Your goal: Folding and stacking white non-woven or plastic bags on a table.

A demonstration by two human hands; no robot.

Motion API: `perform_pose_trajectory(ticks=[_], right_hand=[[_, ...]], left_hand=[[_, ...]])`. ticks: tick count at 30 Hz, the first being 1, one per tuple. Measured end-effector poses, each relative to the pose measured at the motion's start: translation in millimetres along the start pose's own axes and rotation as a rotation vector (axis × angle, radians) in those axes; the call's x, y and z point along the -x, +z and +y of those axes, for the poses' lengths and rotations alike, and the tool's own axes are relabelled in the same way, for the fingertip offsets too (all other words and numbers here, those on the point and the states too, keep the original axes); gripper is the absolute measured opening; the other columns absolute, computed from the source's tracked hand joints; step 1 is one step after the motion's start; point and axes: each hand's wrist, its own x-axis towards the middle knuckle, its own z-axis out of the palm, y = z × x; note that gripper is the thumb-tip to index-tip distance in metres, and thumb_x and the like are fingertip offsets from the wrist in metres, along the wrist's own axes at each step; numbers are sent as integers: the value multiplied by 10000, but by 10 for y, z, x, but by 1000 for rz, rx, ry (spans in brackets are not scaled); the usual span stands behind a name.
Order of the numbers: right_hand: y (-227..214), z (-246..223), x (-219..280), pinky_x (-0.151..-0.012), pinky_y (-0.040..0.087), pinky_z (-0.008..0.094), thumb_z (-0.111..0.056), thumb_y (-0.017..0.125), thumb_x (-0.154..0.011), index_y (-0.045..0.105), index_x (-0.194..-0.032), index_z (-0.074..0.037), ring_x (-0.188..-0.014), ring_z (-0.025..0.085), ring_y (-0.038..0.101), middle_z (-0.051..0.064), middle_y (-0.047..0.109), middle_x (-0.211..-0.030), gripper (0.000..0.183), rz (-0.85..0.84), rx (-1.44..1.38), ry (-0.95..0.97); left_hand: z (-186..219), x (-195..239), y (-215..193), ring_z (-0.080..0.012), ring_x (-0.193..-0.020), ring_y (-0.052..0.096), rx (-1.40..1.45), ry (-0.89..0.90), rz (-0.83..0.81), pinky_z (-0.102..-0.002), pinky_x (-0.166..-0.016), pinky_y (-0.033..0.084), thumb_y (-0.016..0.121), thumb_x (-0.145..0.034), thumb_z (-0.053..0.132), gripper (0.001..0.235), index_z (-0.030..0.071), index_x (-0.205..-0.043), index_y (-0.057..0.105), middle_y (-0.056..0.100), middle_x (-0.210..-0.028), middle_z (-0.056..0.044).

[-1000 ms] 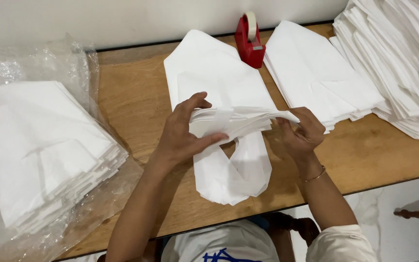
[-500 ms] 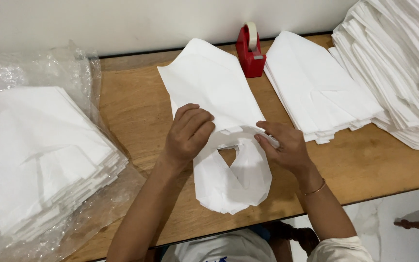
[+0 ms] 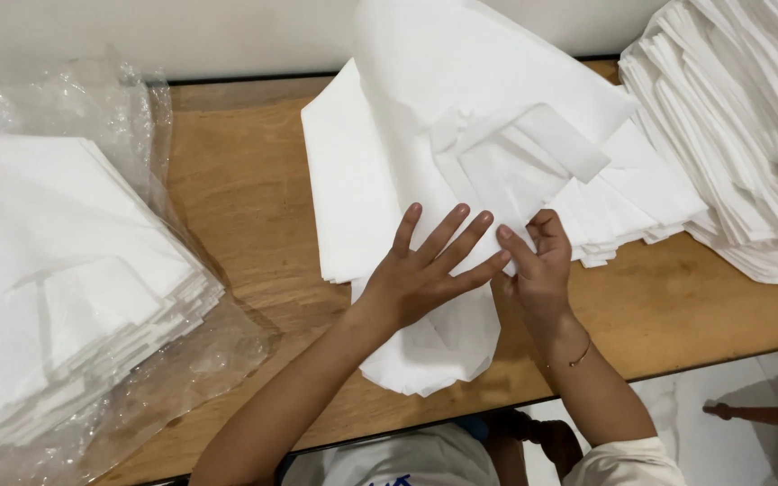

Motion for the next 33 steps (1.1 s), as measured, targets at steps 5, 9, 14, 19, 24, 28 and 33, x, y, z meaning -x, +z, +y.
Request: perform_pose_trajectory(ticks=[5,9,14,19,24,28,33], right_hand=[[19,-3,-84,-701,517,283,25,525,-770,469,-989,-24,-772,175,591,86,577,-873,231,-117,-274,313],[-22,-25,-161,-713,513,274,-11,506,-773,481,-1046,-22,-772,168,595,94,593,-909,275,-179,-276,381],[-396,360,-258,-760,490,402,-20,534,-714,444,-1166,-16,-749,232,581,133,585,-911,461,-128,-310,468],[-512,169,-474,-782,491,362,-283,474,-810,487,-1133,-87,-823,202,579,80,579,-972,378,-193,-332,415],[-569,220,-668,-796,497,401,-567,420,-763,385,-1247,-144,-915,180,554,43,533,-1085,644,-159,-259,422],[-668,330,-727,-868,412,461,-192,533,-831,164,-1319,-80,-1024,257,497,175,434,-1124,622,-130,56,293],[-474,168,-608,-852,434,379,2,602,-739,275,-1283,-28,-941,252,503,229,524,-1041,635,-203,354,148]], left_hand=[[29,90,142,-209,-1224,338,134,-44,-174,-492,-1003,269,595,-808,211,436,250,-1188,386,392,-1287,-16],[18,111,158,-218,-1200,379,207,-82,-111,-460,-1001,301,552,-832,215,360,221,-1160,405,422,-1262,-31],[16,133,193,-206,-1199,388,298,-116,-94,-392,-1015,315,527,-852,194,406,254,-1217,359,413,-1272,-13],[-154,161,128,-211,-1116,471,480,-155,-271,-361,-1002,328,565,-807,84,434,220,-1199,438,501,-1173,-40],[-342,85,-31,-262,-1116,465,681,-207,-561,-383,-1011,287,620,-697,22,545,156,-1202,467,528,-1139,-103],[-370,65,-92,-263,-1097,475,712,-239,-742,-384,-989,289,516,-761,-10,424,148,-1156,516,546,-1102,-110],[-350,42,-119,-278,-1081,472,639,-240,-751,-396,-948,334,512,-764,-8,444,169,-1171,485,521,-1070,-109]])
